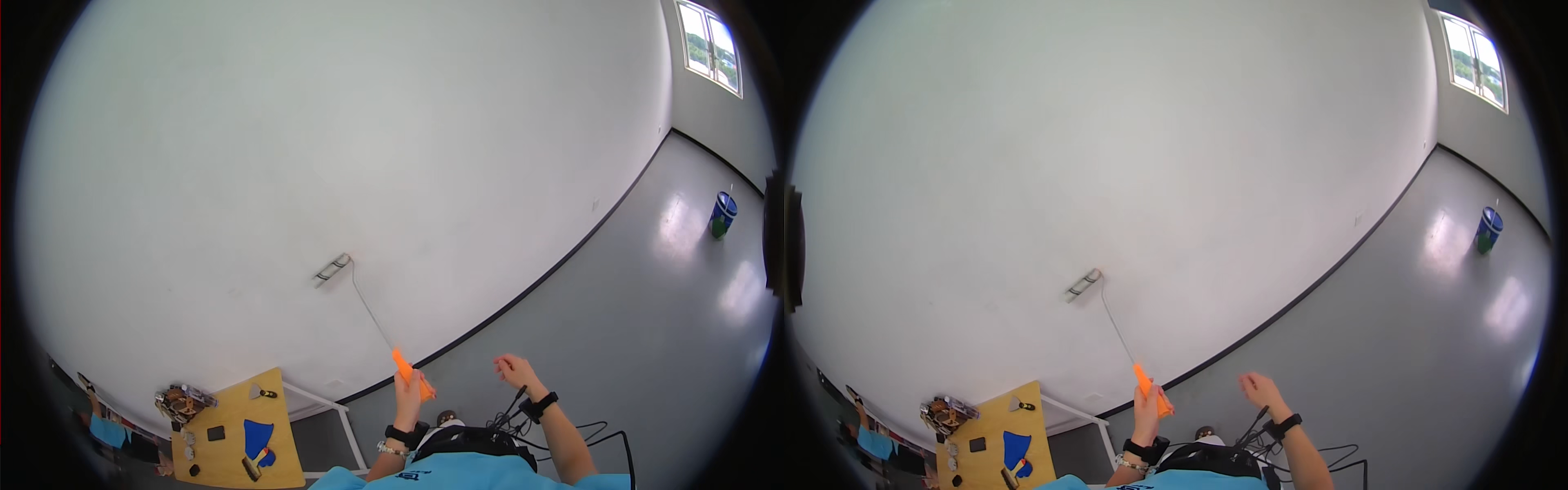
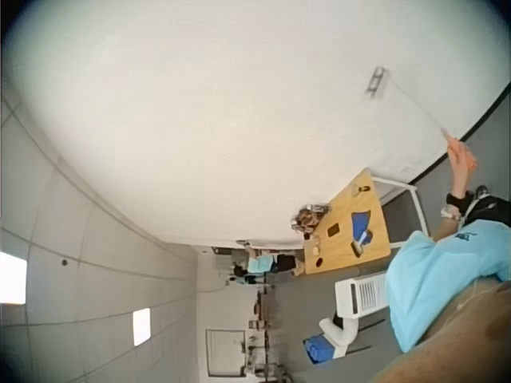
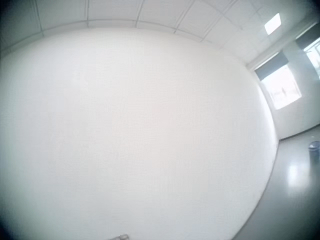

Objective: Painting a white wall using a paint roller.

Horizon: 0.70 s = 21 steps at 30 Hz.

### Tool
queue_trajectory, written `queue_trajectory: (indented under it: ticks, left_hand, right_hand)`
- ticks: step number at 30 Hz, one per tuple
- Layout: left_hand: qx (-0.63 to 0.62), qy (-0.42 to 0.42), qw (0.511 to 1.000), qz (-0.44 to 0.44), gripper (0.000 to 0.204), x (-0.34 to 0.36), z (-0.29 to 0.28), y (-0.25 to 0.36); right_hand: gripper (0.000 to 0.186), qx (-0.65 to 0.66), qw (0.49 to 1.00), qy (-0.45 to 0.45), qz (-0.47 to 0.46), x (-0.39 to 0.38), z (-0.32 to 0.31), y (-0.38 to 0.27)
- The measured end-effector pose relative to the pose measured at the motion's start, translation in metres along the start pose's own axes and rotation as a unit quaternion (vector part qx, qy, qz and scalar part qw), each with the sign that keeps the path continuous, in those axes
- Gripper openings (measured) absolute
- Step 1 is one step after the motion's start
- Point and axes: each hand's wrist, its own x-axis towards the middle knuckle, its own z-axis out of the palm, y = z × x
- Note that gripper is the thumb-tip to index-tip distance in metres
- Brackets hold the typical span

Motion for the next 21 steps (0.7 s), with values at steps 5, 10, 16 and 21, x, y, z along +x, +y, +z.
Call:
queue_trajectory:
  ticks: [5, 10, 16, 21]
  left_hand:
    - [0.007, -0.005, 0.998, 0.056, 0.034, 0.008, -0.009, 0.002]
    - [0.055, -0.026, 0.995, 0.085, 0.029, 0.024, -0.034, 0.014]
    - [0.053, -0.003, 0.995, 0.083, 0.03, 0.039, -0.049, 0.028]
    - [0.049, -0.027, 0.992, 0.112, 0.031, 0.06, -0.043, 0.037]
  right_hand:
    - [0.023, 0.032, 0.998, 0.053, -0.005, 0.001, -0.035, -0.016]
    - [0.022, 0.005, 0.994, 0.095, -0.06, 0.009, -0.042, -0.04]
    - [0.023, -0.037, 0.995, -0.029, -0.091, 0.009, -0.009, -0.104]
    - [0.025, -0.12, 0.962, -0.156, -0.187, 0.021, 0.023, -0.172]
